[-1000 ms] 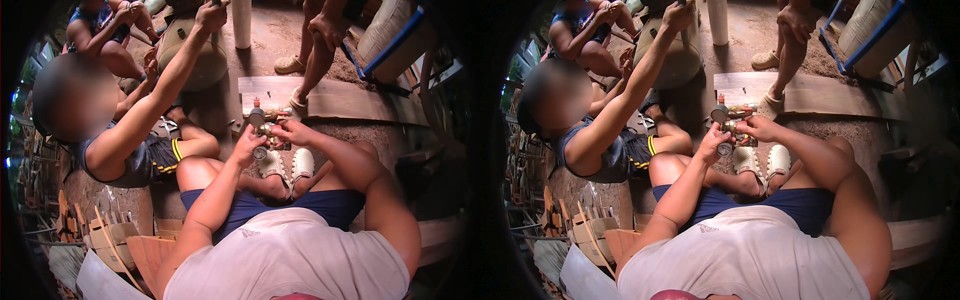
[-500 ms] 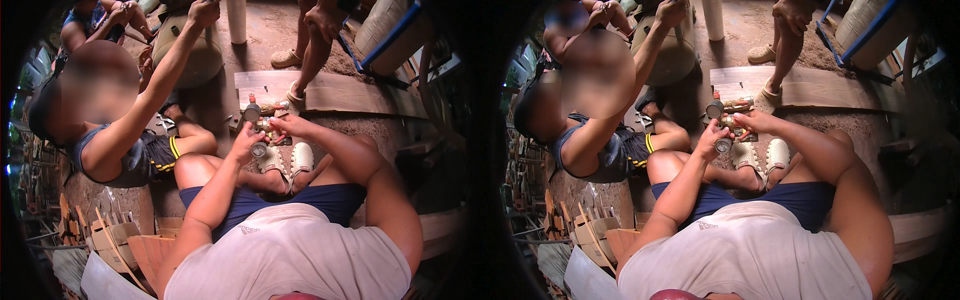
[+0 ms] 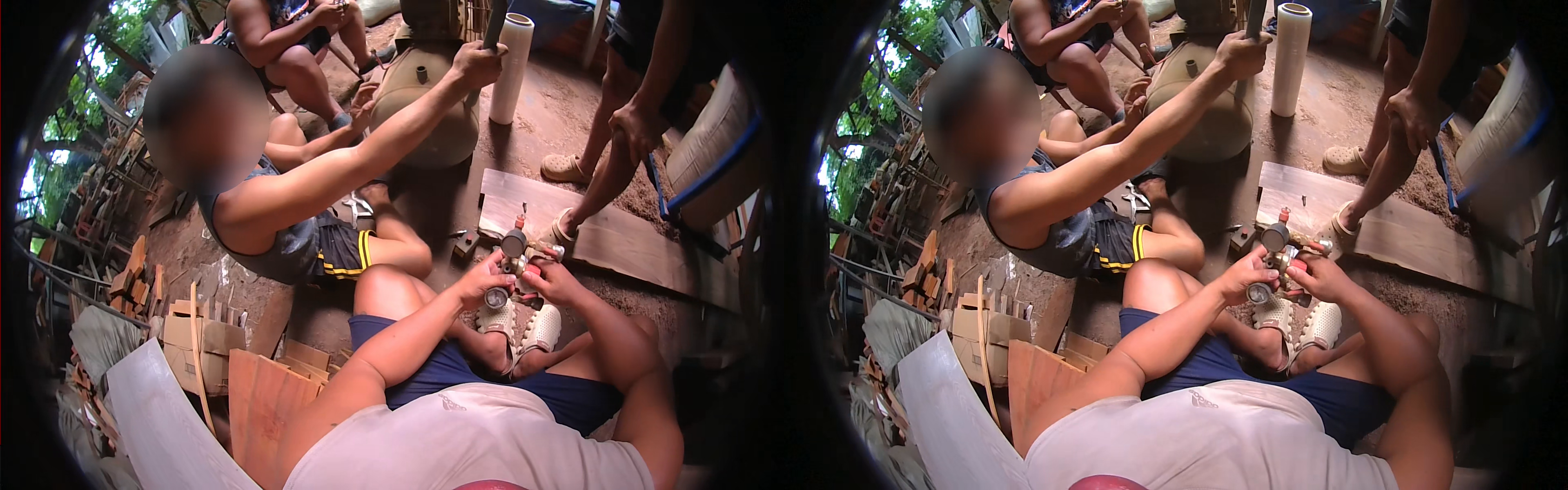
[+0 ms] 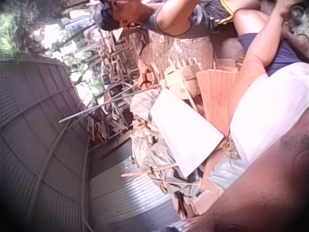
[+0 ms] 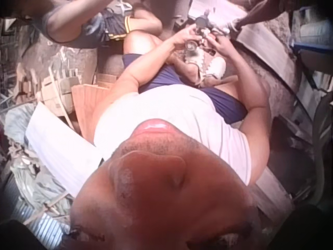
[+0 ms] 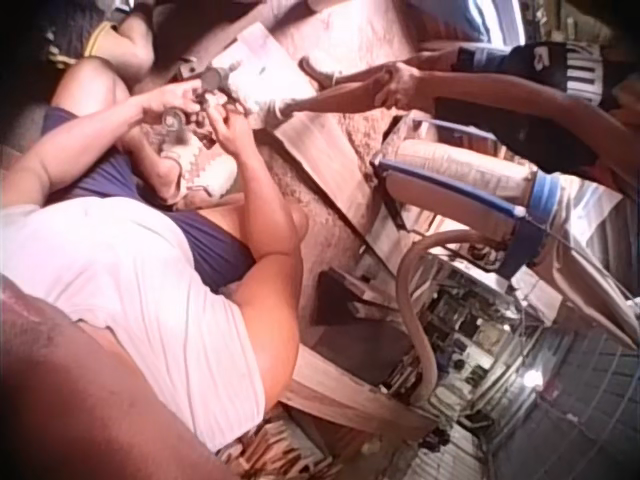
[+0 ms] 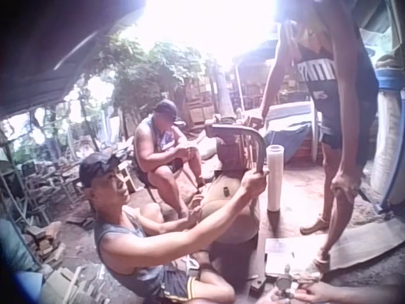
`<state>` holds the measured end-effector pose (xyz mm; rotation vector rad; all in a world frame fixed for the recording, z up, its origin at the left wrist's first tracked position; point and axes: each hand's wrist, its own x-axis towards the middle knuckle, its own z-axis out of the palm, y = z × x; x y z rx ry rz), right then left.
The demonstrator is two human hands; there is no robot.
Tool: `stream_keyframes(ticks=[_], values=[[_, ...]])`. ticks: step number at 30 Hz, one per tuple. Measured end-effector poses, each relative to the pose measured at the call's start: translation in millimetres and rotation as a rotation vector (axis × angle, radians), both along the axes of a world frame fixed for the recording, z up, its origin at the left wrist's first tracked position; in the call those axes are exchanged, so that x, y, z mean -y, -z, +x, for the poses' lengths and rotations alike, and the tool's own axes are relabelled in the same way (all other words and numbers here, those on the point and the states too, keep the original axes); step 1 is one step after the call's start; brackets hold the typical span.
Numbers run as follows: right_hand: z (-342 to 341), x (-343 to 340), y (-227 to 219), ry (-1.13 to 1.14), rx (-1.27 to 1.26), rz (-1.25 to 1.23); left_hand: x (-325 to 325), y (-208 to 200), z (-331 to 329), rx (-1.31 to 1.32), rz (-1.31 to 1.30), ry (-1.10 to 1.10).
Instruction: Inspecting and assembling the pressure manifold and gauge for an air compressor.
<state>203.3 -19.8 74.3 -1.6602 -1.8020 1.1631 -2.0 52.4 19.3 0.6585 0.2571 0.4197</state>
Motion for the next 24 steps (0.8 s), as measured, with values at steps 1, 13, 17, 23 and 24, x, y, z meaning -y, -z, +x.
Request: stream_keyframes(ticks=[1,13,17,23,24], values=[[0,0,-2,-0.002,-0.019,-0.003,0,-4,0,0.002,0.002,0.001],[2,0,7,0.274,-0.470,-0.406,3,-9,4,-0.042,0.045,-0.016],[1,-3,1,0.195,-0.384,-0.397,2,-7,5,-0.018,0.099,-0.057],[1,-2,-9,0.090,-0.376,-0.274,2,-13,7,0.029,0.015,-0.030],[3,-2,-10,0.059,-0.151,-0.191,2,-14,7,0.026,0.039,-0.011]])
